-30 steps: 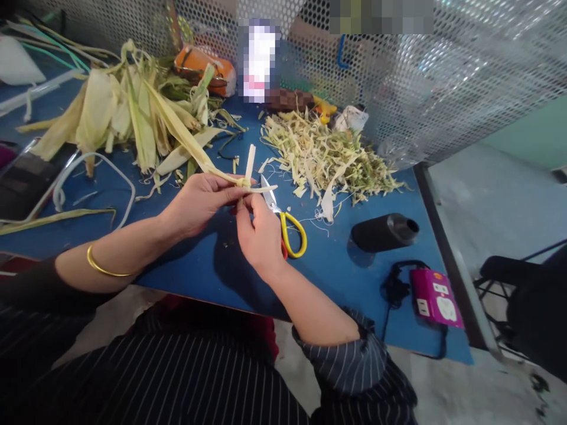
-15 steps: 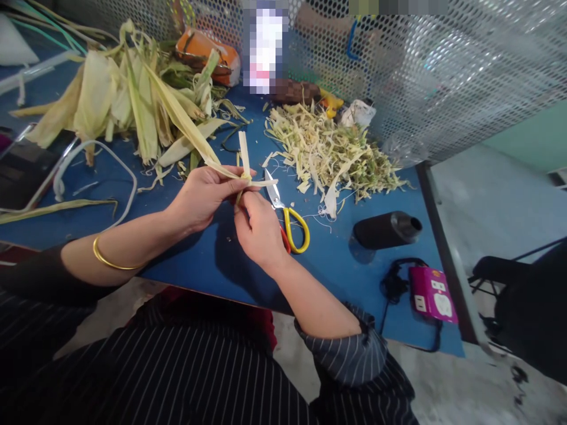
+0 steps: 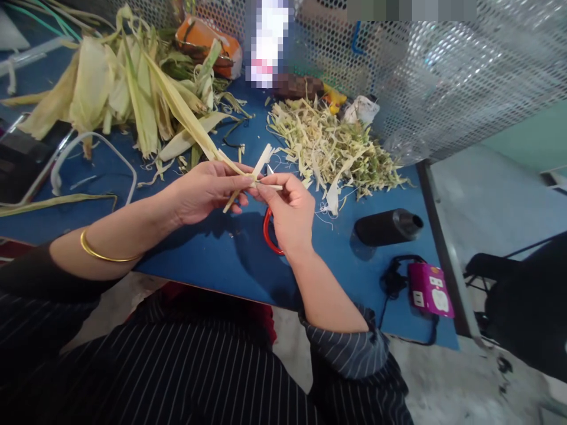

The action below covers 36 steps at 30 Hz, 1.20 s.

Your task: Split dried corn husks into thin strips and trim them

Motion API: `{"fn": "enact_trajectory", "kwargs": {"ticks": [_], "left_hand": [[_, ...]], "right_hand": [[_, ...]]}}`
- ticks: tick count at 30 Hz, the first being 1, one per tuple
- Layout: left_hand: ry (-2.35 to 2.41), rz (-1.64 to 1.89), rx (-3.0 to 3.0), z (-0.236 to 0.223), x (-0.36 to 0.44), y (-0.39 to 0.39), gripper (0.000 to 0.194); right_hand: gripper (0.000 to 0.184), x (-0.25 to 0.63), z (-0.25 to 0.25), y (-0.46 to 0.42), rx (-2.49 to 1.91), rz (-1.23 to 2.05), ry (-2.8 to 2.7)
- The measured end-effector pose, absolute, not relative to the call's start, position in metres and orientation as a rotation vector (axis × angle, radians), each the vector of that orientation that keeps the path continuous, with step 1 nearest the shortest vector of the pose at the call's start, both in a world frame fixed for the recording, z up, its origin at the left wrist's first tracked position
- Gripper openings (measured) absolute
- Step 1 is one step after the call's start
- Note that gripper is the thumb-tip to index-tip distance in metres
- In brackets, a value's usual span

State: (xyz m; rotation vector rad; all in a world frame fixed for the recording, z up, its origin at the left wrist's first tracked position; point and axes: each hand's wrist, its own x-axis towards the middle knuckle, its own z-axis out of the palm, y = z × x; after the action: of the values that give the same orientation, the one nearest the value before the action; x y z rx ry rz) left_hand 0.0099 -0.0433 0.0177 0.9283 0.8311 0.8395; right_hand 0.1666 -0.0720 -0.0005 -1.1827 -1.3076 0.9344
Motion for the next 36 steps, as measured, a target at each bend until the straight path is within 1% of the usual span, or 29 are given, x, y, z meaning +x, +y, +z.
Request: {"fn": "enact_trajectory", "kwargs": {"ticks": [4, 9, 16, 18, 23, 26, 28, 33, 34, 36], "left_hand": [[0.924, 0.884, 1.020, 0.015, 0.014, -0.046, 0.030], [0.953, 0.850, 1.012, 0.017, 0.013, -0.044, 0.022], [0.936, 0.887, 0.962, 0.019, 0.010, -0.040, 0.018], [0.924, 0.883, 0.942, 0.018, 0.009, -0.040, 0.019], [0.863, 0.882, 0.971, 0.016, 0.007, -0.038, 0.031], [0.905, 0.901, 1.058, 0.015, 0.007, -0.038, 0.028], [0.932, 0.893, 1.083, 0.015, 0.008, -0.038, 0.027], [0.927, 0.792, 1.105, 0.014, 0.010, -0.044, 0.028], [0.923, 0.760, 1.111, 0.013, 0.010, -0.046, 0.028], [0.906, 0.701, 1.120, 0.012, 0.012, -0.048, 0.027]], "right_hand": [[0.005, 0.165, 0.001, -0.075, -1.220, 0.842, -1.393], [0.005, 0.169, 0.008, -0.078, -1.346, 0.669, -1.452], [0.006, 0.172, 0.010, -0.080, -1.390, 0.663, -1.384], [0.008, 0.171, 0.009, -0.079, -1.379, 0.690, -1.389], [0.012, 0.172, 0.008, -0.077, -1.356, 0.803, -1.378], [0.011, 0.174, 0.010, -0.075, -1.346, 0.846, -1.392], [0.012, 0.177, 0.011, -0.073, -1.338, 0.930, -1.369], [0.025, 0.182, 0.004, -0.069, -1.280, 1.258, -1.243], [0.026, 0.182, 0.002, -0.068, -1.272, 1.276, -1.242], [0.021, 0.181, 0.001, -0.068, -1.280, 1.235, -1.237]]}}
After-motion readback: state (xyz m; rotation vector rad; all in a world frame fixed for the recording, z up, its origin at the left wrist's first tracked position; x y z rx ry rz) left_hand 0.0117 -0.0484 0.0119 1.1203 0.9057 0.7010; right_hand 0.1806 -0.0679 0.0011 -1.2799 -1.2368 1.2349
